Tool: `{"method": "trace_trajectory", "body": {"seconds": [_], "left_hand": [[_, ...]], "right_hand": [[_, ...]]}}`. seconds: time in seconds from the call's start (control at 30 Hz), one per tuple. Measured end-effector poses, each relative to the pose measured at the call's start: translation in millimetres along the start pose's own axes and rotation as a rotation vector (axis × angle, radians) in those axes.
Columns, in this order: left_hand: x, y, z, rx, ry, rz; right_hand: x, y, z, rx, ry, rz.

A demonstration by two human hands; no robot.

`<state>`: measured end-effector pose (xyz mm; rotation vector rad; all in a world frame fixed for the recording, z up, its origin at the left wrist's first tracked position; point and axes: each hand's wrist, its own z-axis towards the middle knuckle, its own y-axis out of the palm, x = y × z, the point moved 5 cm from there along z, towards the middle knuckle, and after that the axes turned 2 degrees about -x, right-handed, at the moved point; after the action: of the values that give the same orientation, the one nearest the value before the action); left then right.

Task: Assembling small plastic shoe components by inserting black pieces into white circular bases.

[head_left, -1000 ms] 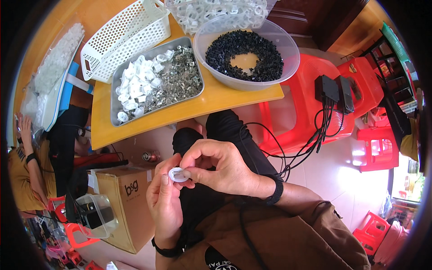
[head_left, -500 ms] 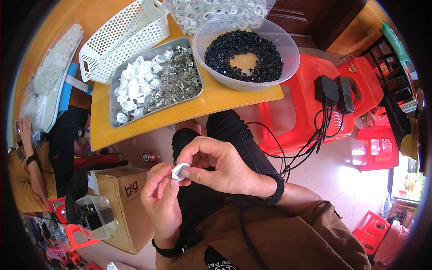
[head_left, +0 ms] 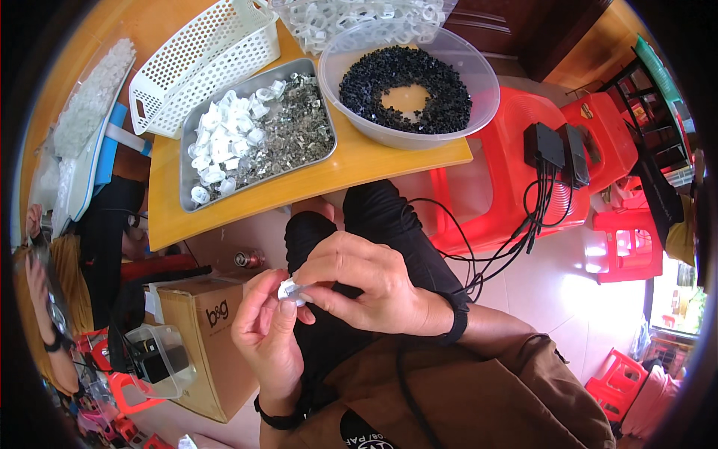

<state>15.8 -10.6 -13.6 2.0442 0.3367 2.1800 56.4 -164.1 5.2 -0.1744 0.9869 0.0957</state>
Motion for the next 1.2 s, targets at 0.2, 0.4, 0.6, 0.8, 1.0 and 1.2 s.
{"method": "trace_trajectory", "body": {"seconds": [0.2,0.4,0.6,0.8,1.0,1.2], "left_hand": [[2.6,2.6,-0.8,-0.017,-0.093,-0.066],[1.3,1.2,-2.4,-0.05,-0.104,-0.123],[-6.2,-3.9,-3.7,-0.115,-0.079,-0.172],[-11.1,-3.9,-0.4,-0.064,-0.094,-0.246],[-8.9,1.9,4.7,-0.008,-0.046,-0.198],[-10.9,0.1,14.5,0.086,-0.07,-0.259]], "right_hand": [[-9.8,0.3,-7.6,-0.027,-0.27,-0.211],[-11.8,-1.1,-3.3,-0.103,-0.282,-0.179],[-16.0,-0.8,2.2,-0.211,-0.283,-0.18],[-22.8,1.0,2.2,-0.23,-0.405,-0.376],[-38.3,5.9,9.6,-0.245,-0.432,-0.618],[-19.7,4.2,9.2,-0.211,-0.103,-0.35]]}}
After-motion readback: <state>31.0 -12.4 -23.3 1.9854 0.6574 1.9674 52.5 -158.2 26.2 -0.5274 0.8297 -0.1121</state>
